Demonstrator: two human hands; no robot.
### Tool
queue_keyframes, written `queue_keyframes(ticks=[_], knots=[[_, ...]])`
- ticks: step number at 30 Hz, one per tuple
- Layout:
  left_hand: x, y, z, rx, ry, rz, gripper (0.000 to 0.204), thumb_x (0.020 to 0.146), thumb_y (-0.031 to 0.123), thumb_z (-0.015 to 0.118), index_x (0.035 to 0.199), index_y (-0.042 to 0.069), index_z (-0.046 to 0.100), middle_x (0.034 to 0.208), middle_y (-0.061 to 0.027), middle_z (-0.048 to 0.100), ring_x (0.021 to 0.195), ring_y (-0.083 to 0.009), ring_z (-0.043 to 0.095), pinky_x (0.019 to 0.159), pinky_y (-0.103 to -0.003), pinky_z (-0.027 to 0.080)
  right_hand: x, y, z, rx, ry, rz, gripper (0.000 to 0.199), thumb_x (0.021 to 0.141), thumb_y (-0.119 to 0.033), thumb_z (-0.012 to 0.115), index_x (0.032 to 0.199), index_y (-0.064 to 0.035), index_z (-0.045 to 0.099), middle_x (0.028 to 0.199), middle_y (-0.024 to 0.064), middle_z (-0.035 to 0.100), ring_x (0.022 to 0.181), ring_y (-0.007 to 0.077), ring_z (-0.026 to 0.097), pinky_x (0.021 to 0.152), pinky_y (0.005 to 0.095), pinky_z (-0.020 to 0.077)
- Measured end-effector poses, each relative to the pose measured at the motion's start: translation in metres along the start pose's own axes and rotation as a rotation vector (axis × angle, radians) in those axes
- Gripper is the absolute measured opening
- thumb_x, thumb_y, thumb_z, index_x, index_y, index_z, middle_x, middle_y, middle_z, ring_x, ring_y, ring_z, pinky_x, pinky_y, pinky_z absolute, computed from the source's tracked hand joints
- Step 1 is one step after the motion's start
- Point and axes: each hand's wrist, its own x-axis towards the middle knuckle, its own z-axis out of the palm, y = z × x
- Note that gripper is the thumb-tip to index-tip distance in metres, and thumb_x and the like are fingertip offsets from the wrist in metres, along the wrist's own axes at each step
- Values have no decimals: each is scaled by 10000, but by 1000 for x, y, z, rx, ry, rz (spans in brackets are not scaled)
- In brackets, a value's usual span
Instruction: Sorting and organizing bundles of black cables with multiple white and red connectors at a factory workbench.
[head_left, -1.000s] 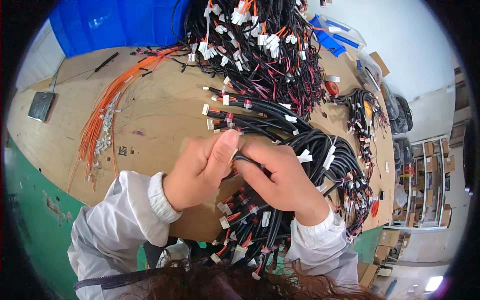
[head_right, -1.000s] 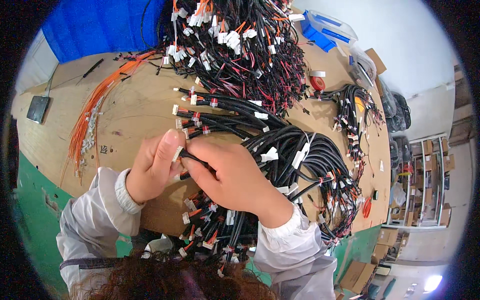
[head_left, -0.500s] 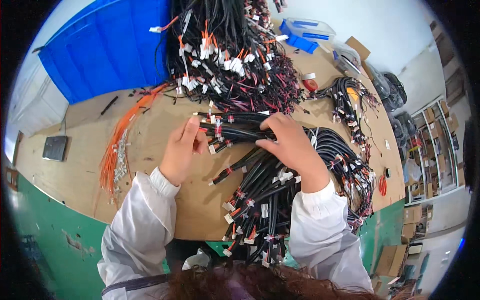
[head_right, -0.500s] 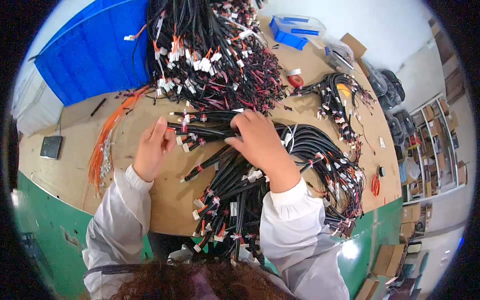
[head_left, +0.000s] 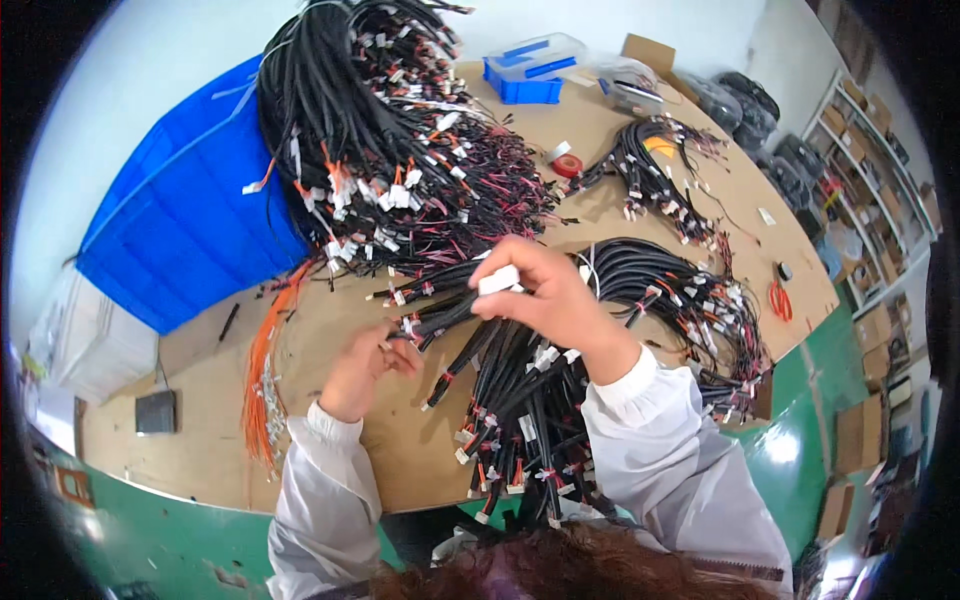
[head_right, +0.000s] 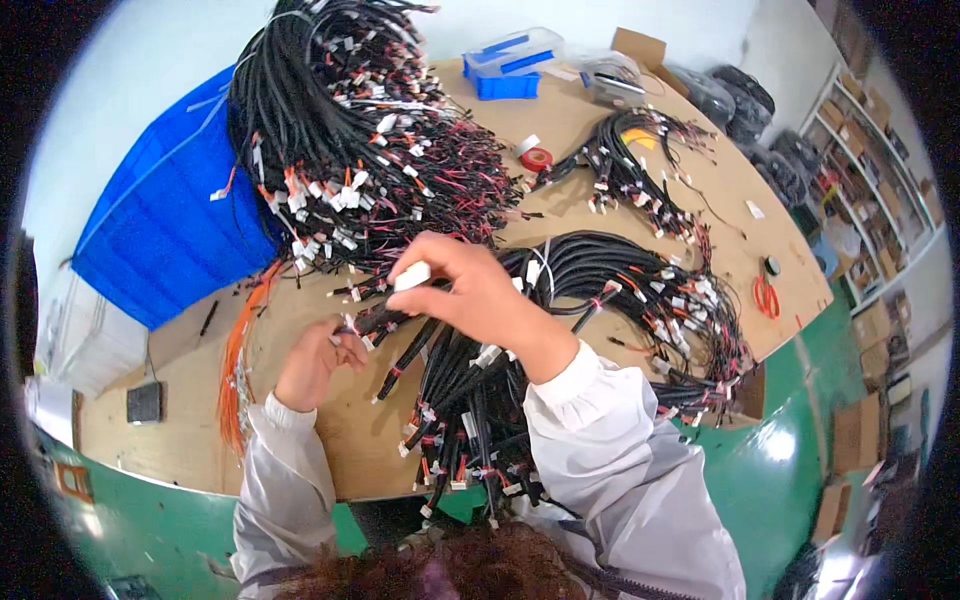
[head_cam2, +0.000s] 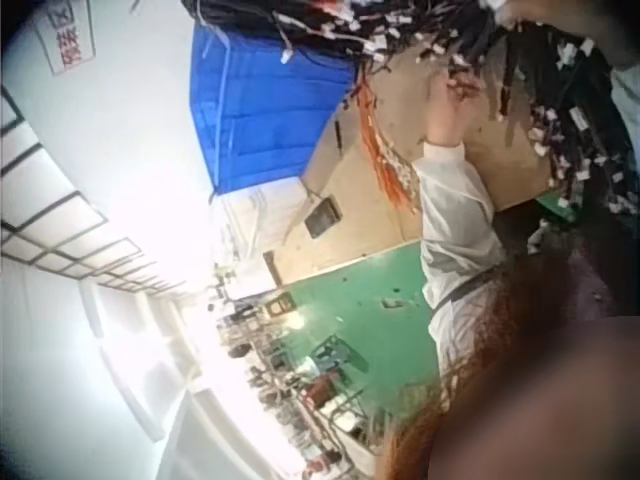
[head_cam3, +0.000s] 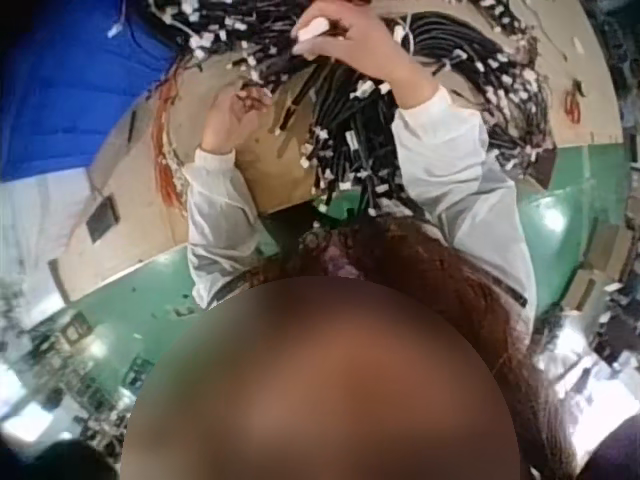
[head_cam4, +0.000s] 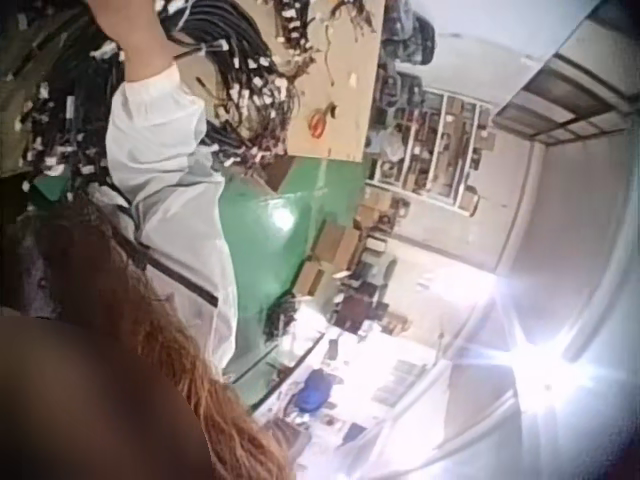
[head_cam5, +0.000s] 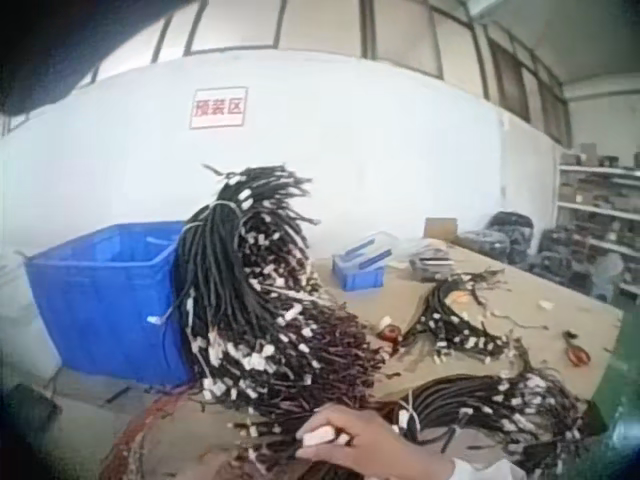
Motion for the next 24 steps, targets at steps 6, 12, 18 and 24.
queue_keyframes(ticks=[6,12,18,24], knots=[[-3,-13,17,747,-115,236,139,873,76,415,920,-6,518,895,-105,557,809,-193,559,727,-308,453,-2,-9,22,-704,30,-621,176,752,-136,656,839,-59,524,758,94,536,684,292,551,585,360,447],[-2,-18,20,800,-82,193,223,854,14,368,1037,-1,494,909,-113,546,873,-195,534,789,-293,433,-5,-4,23,-748,18,-606,196,703,-73,635,805,-54,469,757,86,507,696,283,541,590,367,443],[-3,-19,9,808,-137,325,236,927,110,390,1097,-9,503,1003,-90,567,930,-162,536,862,-299,412,-2,-6,26,-770,50,-615,209,703,-69,635,814,-55,458,755,90,509,700,282,542,596,367,445],[-3,-10,22,345,-110,-45,366,980,261,315,1130,-1,521,1034,-64,580,941,-141,532,858,-280,409,-4,-5,29,-881,30,-547,231,699,-77,640,805,-55,435,737,82,515,693,277,550,585,369,440]])
